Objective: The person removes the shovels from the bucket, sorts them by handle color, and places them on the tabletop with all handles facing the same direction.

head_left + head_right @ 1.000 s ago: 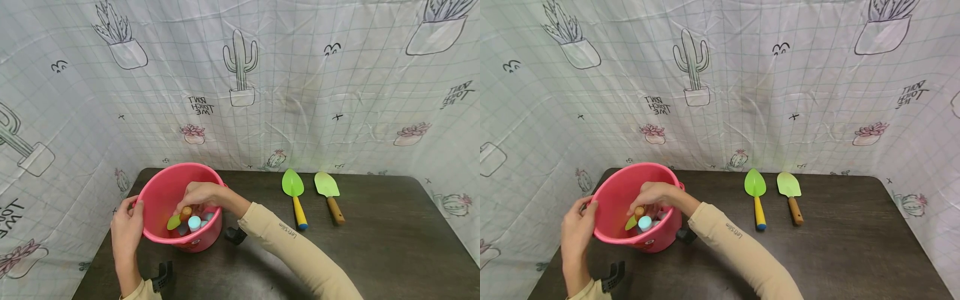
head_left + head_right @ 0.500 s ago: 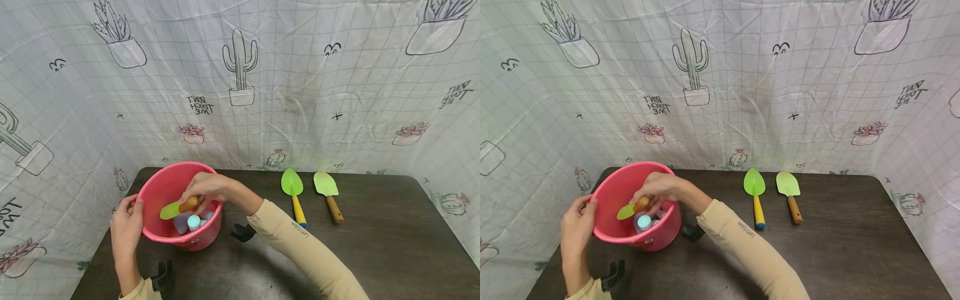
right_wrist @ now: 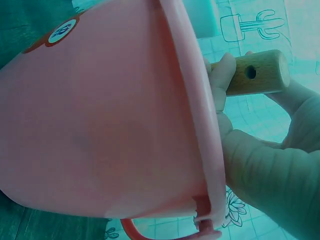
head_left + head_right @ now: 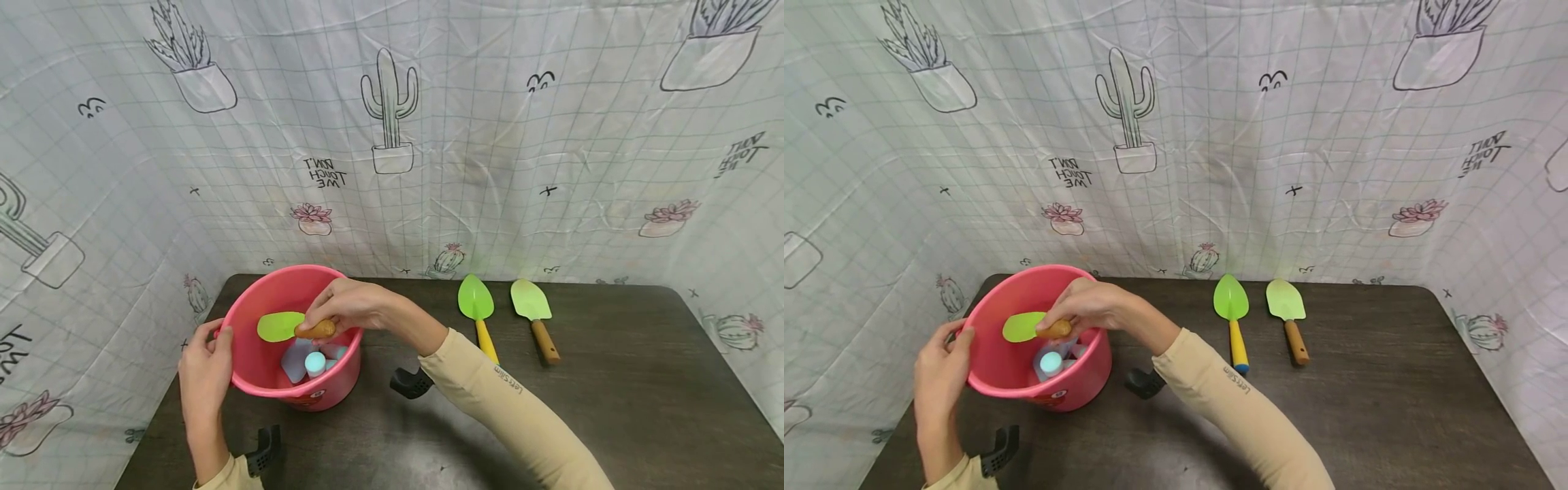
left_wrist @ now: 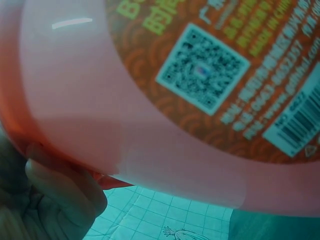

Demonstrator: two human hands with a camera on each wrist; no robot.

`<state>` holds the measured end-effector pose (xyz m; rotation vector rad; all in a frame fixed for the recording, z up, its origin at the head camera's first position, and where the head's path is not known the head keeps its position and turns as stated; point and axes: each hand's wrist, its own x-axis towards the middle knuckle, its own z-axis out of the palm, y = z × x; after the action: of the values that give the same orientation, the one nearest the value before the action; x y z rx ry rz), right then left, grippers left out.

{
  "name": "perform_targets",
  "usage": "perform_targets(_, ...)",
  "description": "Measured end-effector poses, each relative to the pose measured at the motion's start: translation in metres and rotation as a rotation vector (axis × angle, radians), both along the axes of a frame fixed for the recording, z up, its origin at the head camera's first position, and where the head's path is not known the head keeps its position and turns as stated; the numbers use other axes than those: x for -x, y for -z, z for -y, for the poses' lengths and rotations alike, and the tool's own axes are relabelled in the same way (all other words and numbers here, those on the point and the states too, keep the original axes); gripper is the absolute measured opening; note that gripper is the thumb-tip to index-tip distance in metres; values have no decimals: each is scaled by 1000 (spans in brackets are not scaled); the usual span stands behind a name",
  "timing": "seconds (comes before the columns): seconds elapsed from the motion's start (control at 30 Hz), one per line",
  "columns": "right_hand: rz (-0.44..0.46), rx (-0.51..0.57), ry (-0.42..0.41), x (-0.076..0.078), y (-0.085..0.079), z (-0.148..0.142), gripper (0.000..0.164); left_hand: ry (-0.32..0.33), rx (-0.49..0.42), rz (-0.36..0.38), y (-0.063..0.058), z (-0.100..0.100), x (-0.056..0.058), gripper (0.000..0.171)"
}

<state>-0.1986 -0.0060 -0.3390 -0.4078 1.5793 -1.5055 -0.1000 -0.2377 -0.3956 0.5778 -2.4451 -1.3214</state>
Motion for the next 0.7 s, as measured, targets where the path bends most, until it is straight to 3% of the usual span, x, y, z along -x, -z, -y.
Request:
perform_targets(0.43, 23, 37, 16, 1, 3, -10, 29, 5, 7, -2, 2, 1, 0, 49)
perform_targets(0.7, 55, 89, 31, 2, 5, -17, 45, 7, 3, 14, 0, 1, 0, 49)
